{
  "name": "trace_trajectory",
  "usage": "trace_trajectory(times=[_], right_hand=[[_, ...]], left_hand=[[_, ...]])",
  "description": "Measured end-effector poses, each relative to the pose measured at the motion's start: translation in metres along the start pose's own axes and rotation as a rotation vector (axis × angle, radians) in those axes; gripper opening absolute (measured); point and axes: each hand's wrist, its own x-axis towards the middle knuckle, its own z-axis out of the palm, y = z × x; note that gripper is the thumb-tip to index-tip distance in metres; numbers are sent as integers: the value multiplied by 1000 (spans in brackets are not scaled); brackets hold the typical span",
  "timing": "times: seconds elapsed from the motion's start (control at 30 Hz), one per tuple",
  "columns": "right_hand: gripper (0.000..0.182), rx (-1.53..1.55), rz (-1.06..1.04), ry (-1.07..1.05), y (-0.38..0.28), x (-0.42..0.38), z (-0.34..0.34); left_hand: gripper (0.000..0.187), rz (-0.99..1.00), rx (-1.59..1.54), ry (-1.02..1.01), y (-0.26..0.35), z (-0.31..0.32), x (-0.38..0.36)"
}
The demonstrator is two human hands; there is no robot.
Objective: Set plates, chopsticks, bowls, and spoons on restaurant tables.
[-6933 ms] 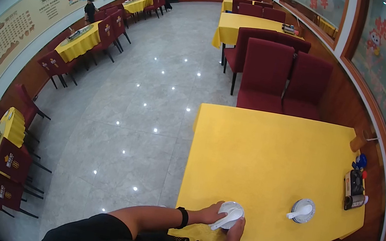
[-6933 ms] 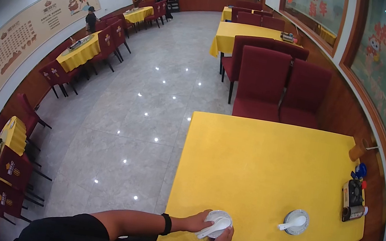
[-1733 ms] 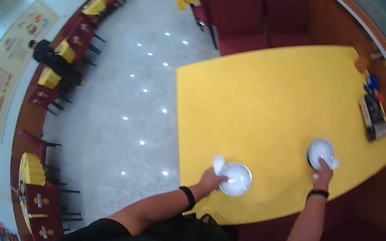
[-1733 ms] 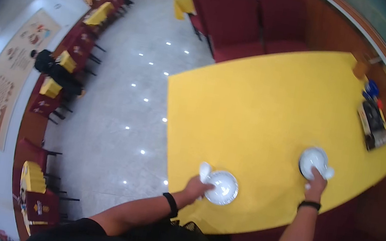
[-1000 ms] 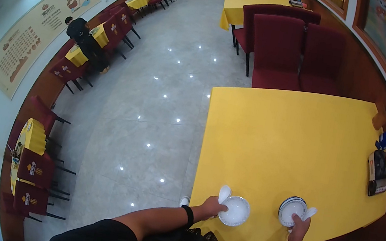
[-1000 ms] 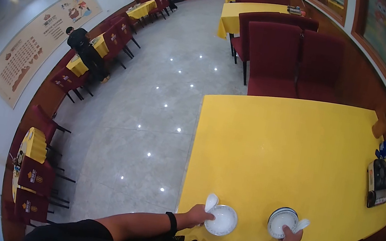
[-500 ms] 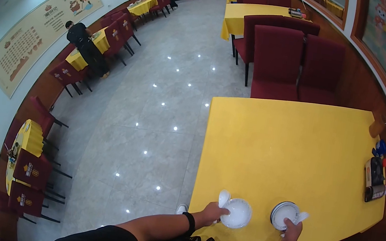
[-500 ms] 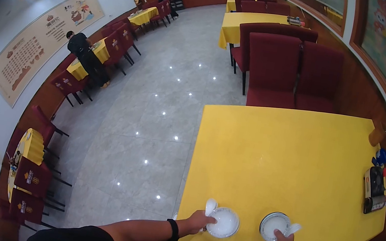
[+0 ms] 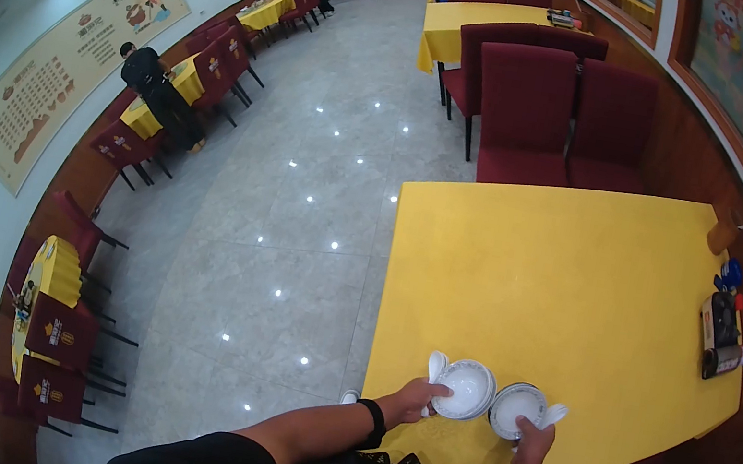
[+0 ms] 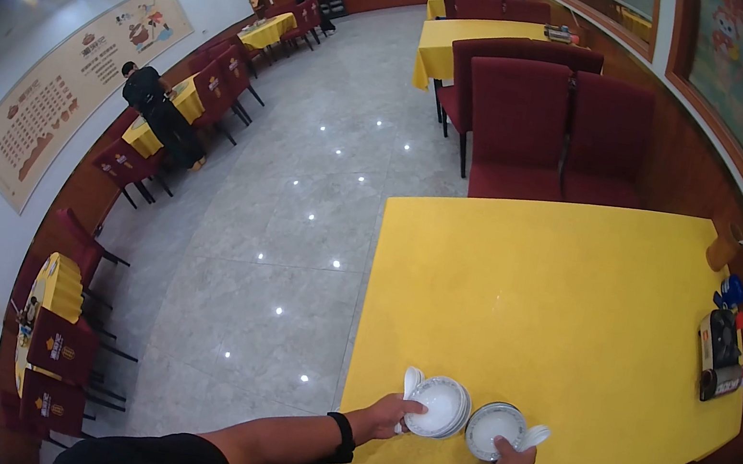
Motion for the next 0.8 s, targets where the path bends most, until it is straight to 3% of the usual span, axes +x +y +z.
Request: trace_trajectory(times=[0.23,0.43,0.8], right_hand=[[49,99,73,-33,-7,-11,8],[45,130,100,-75,-8,-11,8],[45,-10,173,-64,-6,-2,3]], left_hand=[[32,-51,-97,-89,6,16,-8],[46,-94,-115,-223,0,-7,11],[45,-55,-153,-280,2,22,-3]])
